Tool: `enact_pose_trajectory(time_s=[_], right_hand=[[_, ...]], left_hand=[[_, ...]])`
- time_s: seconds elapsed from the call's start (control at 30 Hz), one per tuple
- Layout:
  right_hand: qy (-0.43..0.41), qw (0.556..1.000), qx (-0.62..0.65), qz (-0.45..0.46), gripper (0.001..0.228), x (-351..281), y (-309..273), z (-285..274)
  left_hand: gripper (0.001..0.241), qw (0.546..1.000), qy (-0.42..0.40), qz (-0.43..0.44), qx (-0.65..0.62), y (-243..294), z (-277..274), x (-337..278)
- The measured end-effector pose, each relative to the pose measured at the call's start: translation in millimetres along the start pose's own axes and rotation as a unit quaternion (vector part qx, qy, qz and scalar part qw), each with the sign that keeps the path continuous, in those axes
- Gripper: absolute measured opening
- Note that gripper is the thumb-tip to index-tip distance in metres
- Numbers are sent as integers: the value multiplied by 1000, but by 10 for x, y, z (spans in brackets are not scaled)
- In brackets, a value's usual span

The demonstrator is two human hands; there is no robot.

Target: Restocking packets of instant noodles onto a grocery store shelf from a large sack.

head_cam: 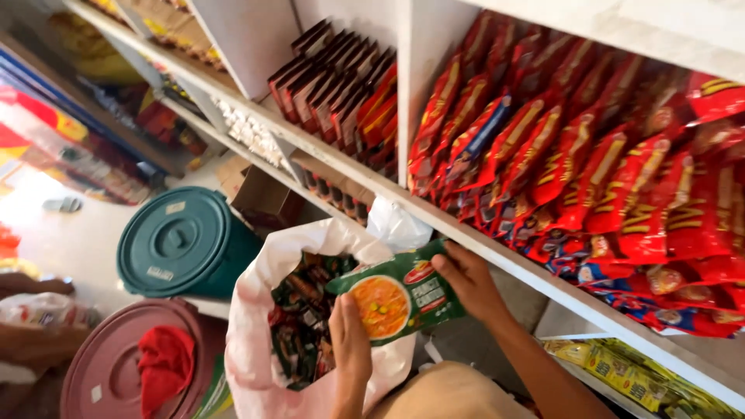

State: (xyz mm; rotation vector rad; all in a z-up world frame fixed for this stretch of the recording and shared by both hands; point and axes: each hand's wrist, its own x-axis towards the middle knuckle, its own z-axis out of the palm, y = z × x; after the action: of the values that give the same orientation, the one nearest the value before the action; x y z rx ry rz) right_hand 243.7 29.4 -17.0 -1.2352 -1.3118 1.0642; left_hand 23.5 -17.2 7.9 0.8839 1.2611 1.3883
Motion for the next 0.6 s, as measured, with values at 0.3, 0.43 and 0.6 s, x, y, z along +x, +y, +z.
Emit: enact_pose_trajectory(time_s=[0.3,0.43,0.6], right_hand=[[116,980,155,41,31,-18,59,-19],[61,984,150,67,43,-44,-51,-35],[64,989,125,41,35,-99,-110,-192]], left_hand=[[49,977,-39,-44,-207,-32,-93,149],[50,968,-107,-13,-227,11,69,117],[67,953,-112,5,-280,-675,89,229]])
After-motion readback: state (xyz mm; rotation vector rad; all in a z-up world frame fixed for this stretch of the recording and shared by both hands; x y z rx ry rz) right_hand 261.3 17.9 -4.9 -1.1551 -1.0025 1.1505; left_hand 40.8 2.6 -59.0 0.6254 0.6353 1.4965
